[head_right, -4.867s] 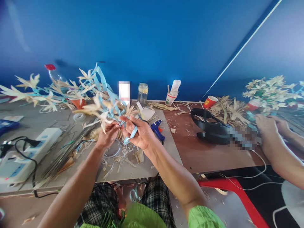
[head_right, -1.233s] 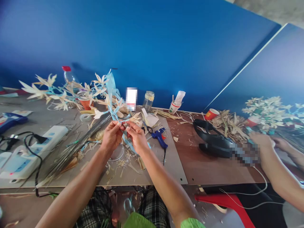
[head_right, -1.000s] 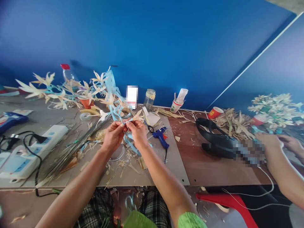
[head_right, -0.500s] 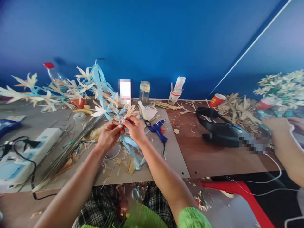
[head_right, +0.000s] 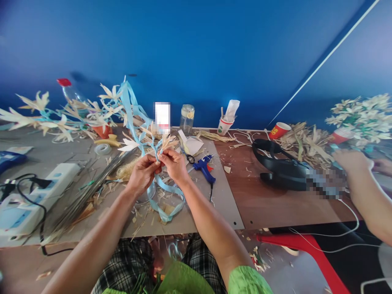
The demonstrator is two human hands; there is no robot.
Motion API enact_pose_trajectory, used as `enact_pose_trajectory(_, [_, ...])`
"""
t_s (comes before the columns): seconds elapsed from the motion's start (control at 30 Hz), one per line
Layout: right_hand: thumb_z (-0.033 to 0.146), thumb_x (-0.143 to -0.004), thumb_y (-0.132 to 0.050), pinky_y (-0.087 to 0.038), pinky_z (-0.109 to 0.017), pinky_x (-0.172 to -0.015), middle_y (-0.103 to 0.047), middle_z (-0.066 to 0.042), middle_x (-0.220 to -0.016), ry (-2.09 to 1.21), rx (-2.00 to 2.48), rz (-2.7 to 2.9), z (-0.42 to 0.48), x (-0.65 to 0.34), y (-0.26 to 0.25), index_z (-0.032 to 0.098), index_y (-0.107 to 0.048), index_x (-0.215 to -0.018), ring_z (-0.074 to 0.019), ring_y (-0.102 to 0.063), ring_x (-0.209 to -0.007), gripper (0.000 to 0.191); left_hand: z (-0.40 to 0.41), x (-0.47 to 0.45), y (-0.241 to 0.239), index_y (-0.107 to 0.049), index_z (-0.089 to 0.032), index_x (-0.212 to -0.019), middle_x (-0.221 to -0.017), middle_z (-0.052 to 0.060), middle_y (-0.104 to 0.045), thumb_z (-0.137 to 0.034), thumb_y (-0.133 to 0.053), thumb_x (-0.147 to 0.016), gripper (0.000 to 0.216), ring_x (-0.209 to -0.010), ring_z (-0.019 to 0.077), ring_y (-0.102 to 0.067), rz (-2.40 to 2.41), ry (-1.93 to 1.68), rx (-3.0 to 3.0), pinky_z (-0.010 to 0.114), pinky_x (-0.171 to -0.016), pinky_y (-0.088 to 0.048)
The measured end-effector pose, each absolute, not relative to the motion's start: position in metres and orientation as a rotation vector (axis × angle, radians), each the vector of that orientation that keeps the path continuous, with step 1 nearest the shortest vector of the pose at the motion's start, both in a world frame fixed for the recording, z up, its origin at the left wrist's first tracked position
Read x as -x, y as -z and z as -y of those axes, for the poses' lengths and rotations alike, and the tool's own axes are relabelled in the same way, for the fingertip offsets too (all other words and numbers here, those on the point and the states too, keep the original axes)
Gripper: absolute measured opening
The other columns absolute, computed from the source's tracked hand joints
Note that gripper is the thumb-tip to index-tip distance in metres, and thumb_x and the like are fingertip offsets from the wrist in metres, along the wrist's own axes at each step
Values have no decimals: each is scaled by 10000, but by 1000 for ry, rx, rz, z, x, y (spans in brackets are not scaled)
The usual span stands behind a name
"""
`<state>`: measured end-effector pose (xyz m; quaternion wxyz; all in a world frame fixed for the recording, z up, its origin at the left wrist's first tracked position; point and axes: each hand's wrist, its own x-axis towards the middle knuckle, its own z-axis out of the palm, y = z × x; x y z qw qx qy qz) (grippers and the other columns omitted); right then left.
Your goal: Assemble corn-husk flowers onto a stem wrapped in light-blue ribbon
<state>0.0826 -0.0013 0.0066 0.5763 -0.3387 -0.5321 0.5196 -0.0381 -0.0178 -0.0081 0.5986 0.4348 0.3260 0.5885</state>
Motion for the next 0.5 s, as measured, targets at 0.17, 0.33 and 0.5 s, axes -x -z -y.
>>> enact_pose_trajectory(0.17, [412, -721, -661, -420, -247, -601, -525, 34, -638, -1280, 801, 1174, -1, -80, 0, 196, -548, -702, -105, -483, -587, 244, 18, 36, 4, -561, -156, -683, -591, -14, -601, -267, -763, -657, 232, -485, 54, -448, -751, -1426, -957, 195, -491, -318])
enact_pose_trajectory(0.33, [382, -686, -690, -439, -255, -655, -586, 20, -670, -1337, 756, 1118, -4, -77, 7, 192, -614, -745, -113, -511, -635, 213, 15, 35, 3, -566, -159, -666, -559, -35, -565, -263, -774, -631, 235, -465, 48, -431, -772, -1527, -881, 190, -476, -318])
enact_pose_trajectory(0.5, [301, -646, -726, -425, -245, -627, -602, 28, -666, -1389, 727, 1041, -5, -76, 8, 188, -651, -759, -98, -507, -594, 176, 14, 36, 9, -591, -155, -669, -549, -40, -538, -254, -773, -643, 209, -477, 49, -435, -799, -1515, -904, 189, -473, -313])
